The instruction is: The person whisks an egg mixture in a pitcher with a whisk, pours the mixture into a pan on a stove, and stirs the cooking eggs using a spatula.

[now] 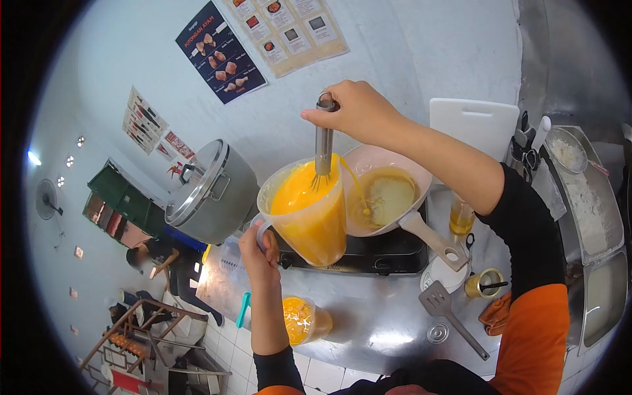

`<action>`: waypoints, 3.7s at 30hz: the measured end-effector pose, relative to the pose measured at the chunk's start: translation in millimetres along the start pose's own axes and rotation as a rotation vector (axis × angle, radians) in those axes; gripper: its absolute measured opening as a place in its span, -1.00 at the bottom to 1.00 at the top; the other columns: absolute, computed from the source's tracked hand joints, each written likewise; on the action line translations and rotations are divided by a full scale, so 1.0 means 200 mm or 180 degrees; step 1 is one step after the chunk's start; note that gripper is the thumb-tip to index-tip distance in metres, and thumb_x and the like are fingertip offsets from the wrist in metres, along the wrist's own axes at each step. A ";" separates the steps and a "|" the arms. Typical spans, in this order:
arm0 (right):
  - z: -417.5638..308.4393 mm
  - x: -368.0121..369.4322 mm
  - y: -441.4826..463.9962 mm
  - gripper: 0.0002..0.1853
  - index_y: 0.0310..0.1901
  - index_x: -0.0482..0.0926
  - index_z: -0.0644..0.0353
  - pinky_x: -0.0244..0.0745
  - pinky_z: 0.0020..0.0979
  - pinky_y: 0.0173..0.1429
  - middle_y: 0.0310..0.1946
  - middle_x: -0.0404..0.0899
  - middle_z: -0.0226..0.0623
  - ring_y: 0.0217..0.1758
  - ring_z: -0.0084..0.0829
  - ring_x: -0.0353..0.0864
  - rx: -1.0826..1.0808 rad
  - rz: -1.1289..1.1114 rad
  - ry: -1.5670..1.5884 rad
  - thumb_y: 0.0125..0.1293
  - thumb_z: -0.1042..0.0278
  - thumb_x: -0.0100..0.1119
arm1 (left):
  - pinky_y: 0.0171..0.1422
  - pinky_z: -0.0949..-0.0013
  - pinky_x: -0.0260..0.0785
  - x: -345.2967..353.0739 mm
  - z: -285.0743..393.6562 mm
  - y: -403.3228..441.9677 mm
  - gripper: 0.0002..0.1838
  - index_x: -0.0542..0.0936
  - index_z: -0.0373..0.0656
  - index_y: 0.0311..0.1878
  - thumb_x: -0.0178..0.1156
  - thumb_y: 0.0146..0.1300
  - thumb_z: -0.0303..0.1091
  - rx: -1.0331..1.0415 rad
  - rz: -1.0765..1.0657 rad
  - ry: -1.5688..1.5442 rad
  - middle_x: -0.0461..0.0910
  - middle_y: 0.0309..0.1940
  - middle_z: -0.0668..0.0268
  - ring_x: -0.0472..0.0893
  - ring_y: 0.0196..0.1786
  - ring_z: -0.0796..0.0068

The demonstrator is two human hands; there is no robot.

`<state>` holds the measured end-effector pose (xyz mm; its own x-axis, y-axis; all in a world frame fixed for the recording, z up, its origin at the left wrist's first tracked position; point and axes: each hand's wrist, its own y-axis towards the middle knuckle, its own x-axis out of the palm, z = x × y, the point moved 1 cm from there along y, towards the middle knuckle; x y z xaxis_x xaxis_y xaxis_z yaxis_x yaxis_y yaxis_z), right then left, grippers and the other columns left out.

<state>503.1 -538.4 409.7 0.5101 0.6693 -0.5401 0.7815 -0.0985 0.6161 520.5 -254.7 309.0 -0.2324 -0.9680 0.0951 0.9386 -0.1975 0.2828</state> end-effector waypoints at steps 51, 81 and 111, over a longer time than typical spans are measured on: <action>0.21 -0.07 -0.08 -0.57 -0.43 0.60 0.26 0.41 -0.38 -0.37 -0.56 0.58 -0.17 -0.52 -0.29 0.55 0.0156 0.0204 0.0012 0.19 -0.05 0.17 | -0.54 0.55 0.11 0.16 0.16 0.33 -0.65 0.58 -0.30 -0.47 0.25 0.13 -0.13 -0.0147 -0.0844 0.2428 0.40 -0.69 0.46 0.29 -0.66 0.70; 0.24 -0.17 -0.34 -0.63 -0.28 0.58 0.20 0.45 -0.42 -0.37 -0.53 0.60 -0.22 -0.49 -0.33 0.59 0.0080 0.0421 -0.0804 0.25 -0.01 0.12 | -0.30 0.29 0.40 0.52 0.40 0.31 -0.59 0.67 -0.15 -0.23 0.25 0.02 0.00 0.2297 -0.1844 0.5103 0.63 -0.50 0.17 0.61 -0.44 0.23; 0.20 -0.12 -0.82 -0.81 -0.24 0.55 0.24 0.46 -0.42 -0.31 -0.50 0.59 -0.17 -0.47 -0.37 0.57 0.0466 0.1587 0.0868 0.14 0.37 0.26 | 0.11 0.03 0.12 0.51 0.12 0.20 -0.76 0.52 -0.02 -0.22 0.22 0.12 -0.14 0.3200 -0.2039 0.4858 0.56 -0.40 0.35 0.49 -0.11 0.34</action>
<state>377.6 -567.6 298.1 0.7333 0.6794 -0.0265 0.5222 -0.5378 0.6619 528.9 -357.5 352.0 0.4765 -0.2069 -0.8545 0.2214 -0.9123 0.3444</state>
